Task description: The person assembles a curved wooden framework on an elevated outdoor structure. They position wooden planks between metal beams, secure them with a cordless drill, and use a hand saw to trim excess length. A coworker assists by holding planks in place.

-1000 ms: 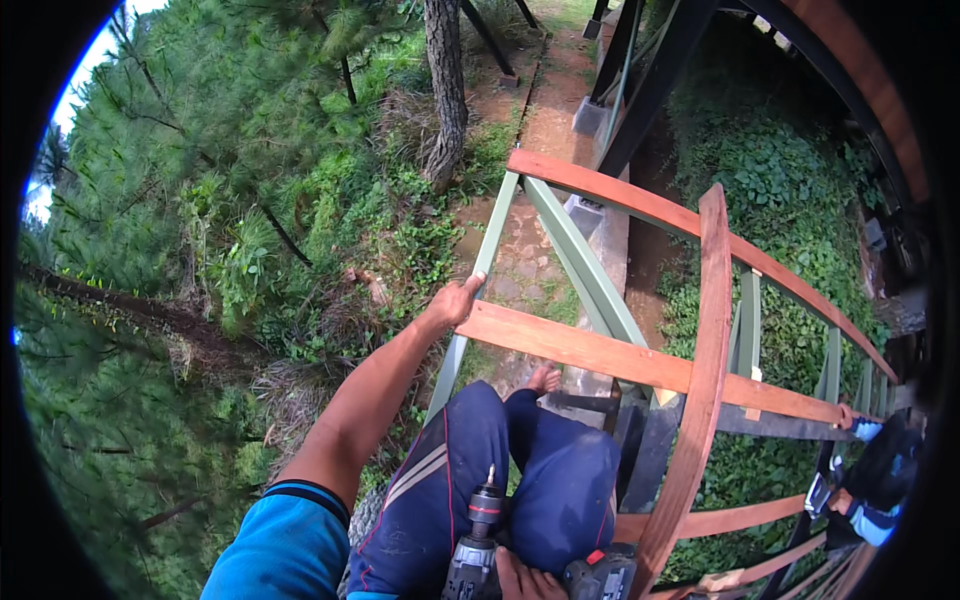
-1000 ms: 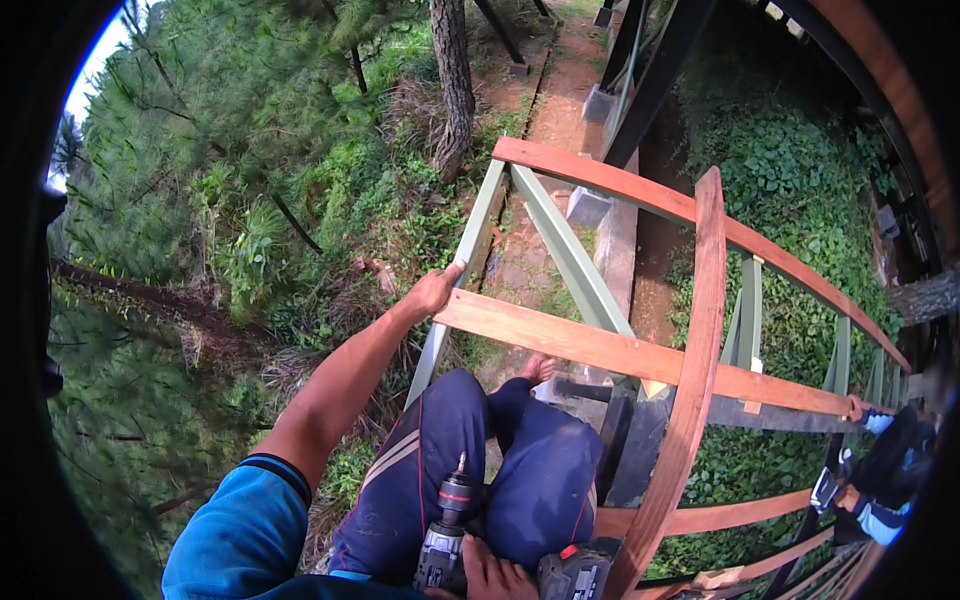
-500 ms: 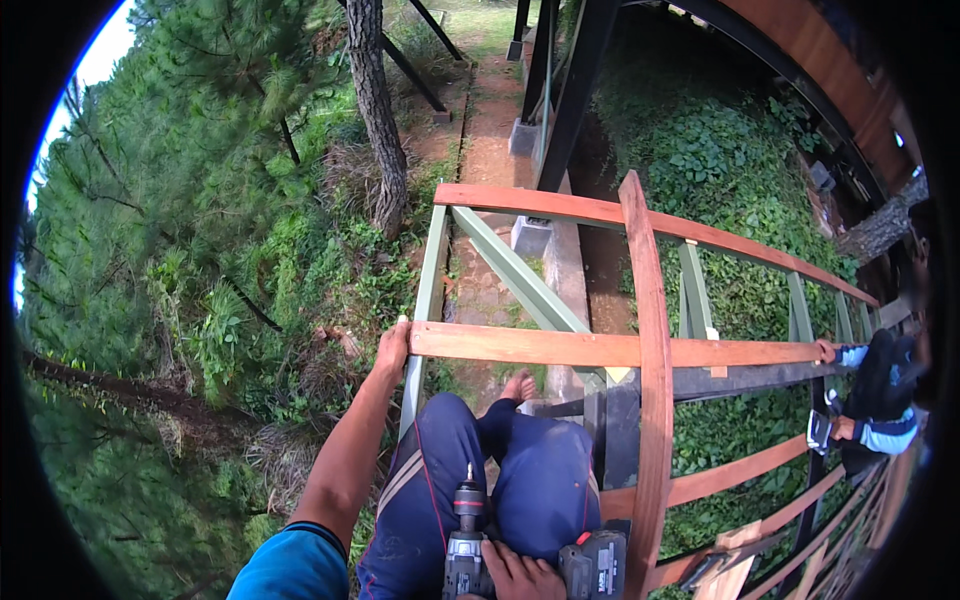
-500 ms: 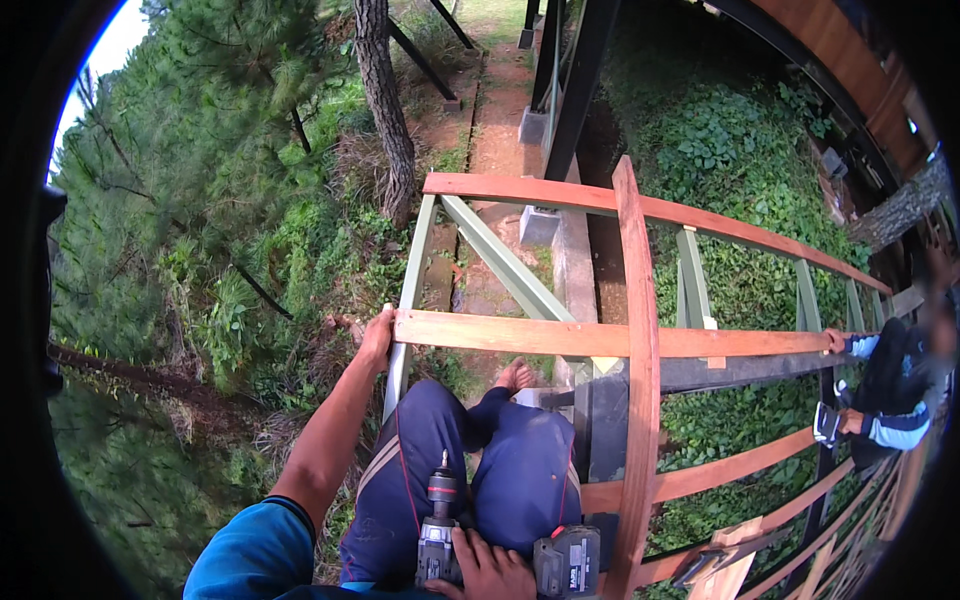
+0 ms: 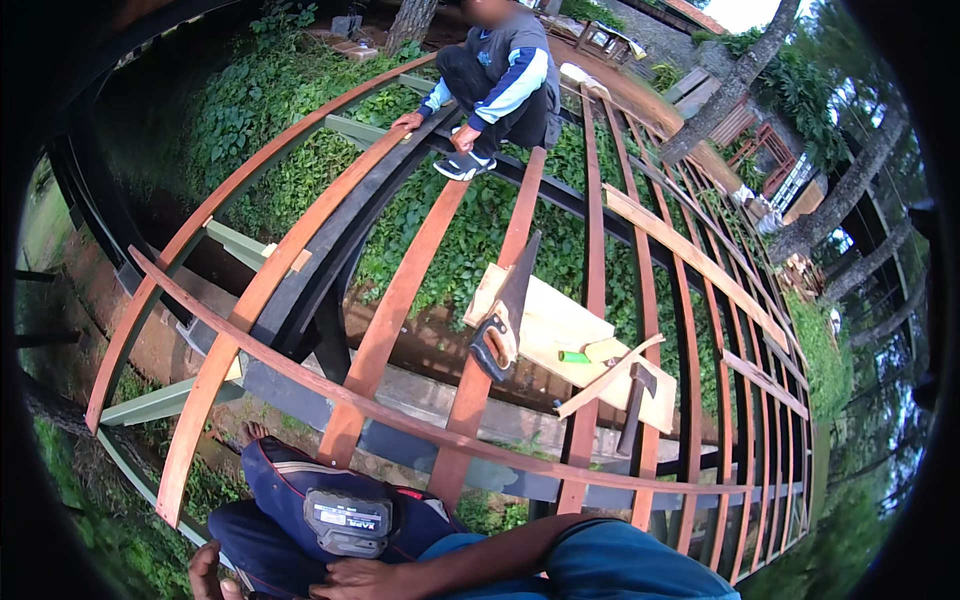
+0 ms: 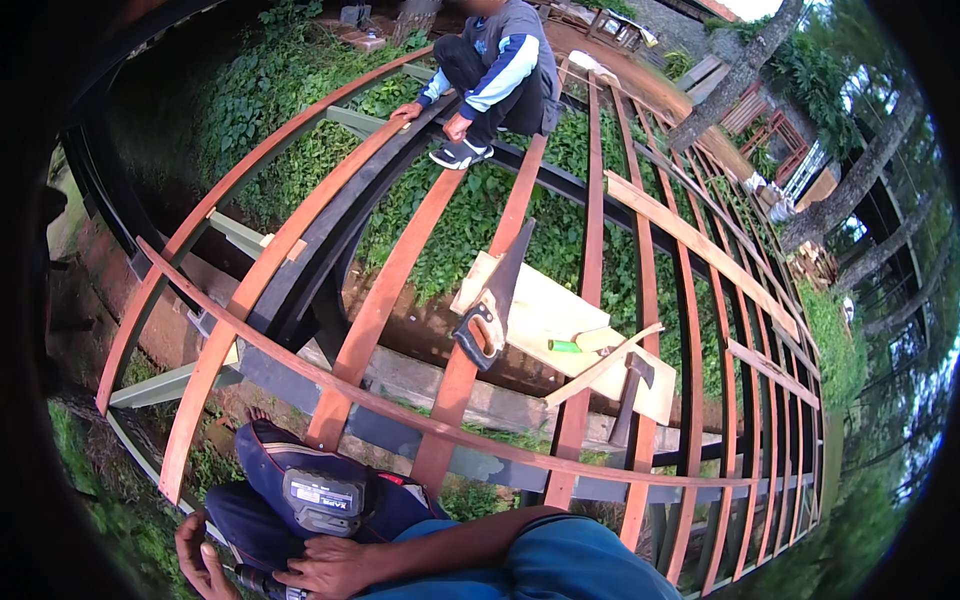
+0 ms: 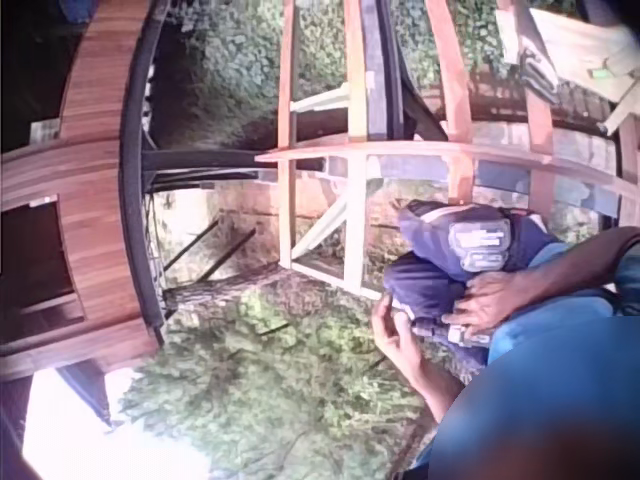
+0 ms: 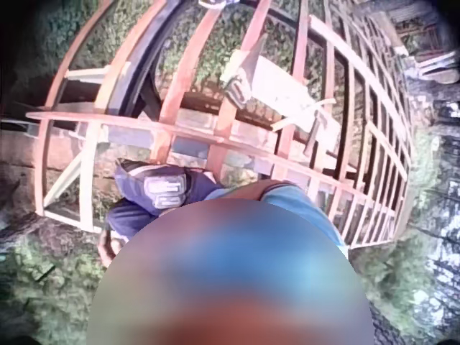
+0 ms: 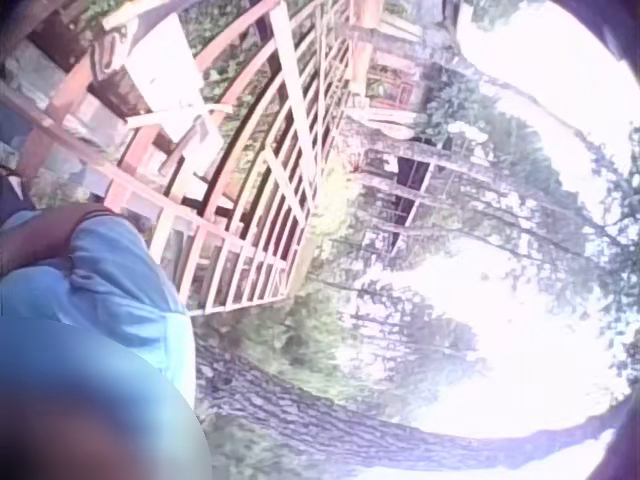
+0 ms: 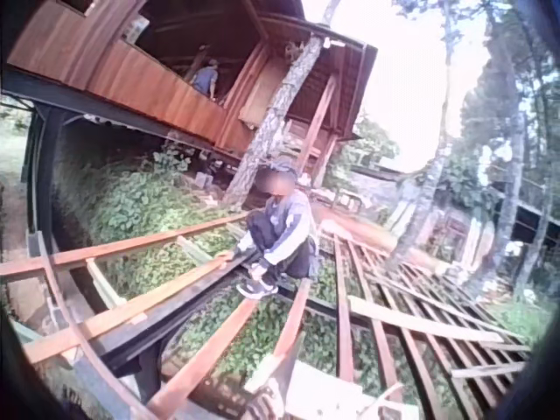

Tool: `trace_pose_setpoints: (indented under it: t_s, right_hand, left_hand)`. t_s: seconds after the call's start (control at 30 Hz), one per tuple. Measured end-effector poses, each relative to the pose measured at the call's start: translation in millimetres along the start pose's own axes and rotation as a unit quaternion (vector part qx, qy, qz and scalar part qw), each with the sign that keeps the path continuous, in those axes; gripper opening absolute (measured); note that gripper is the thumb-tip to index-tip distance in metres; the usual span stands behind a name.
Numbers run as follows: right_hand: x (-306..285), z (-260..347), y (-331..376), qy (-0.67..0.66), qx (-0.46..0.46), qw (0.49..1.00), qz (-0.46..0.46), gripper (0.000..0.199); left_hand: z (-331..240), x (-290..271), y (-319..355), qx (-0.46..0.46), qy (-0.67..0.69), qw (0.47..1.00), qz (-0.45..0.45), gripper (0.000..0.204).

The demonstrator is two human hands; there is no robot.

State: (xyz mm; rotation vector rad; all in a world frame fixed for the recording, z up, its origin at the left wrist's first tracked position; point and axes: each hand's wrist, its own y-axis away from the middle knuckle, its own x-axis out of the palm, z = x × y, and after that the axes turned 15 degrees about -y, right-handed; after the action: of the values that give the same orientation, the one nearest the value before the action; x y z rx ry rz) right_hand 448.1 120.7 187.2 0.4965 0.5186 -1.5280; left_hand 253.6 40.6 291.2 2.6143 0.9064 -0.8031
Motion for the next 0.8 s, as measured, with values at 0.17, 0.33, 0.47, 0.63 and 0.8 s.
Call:
trace_pose_setpoints:
  t_s: [0.17, 0.33, 0.47, 0.63, 0.8]
  right_hand:
    - [12, -16, -18, -0.037, -0.067, 0.996, -0.04, 0.062]
    - [-17, -12, 24, -0.03, -0.171, 0.961, -0.214, 0.046]
    - [-88, -18, 128, -0.035, 0.017, 0.927, -0.372, 0.035]
    - [-168, -106, 273, 0.085, 0.38, 0.721, -0.573, 0.021]
    - [-179, -196, 359, 0.22, 0.523, 0.619, -0.543, 0.025]
  left_hand:
    - [-36, 18, 7, 0.16, -0.223, 0.924, 0.266, 0.047]
    - [-18, 38, 14, 0.106, -0.186, 0.937, 0.276, 0.059]
    - [-8, 43, 23, 0.094, -0.072, 0.962, 0.245, 0.059]
    - [-16, 42, 26, 0.11, -0.035, 0.97, 0.215, 0.051]
    - [-23, 44, 32, 0.079, 0.041, 0.986, 0.142, 0.042]
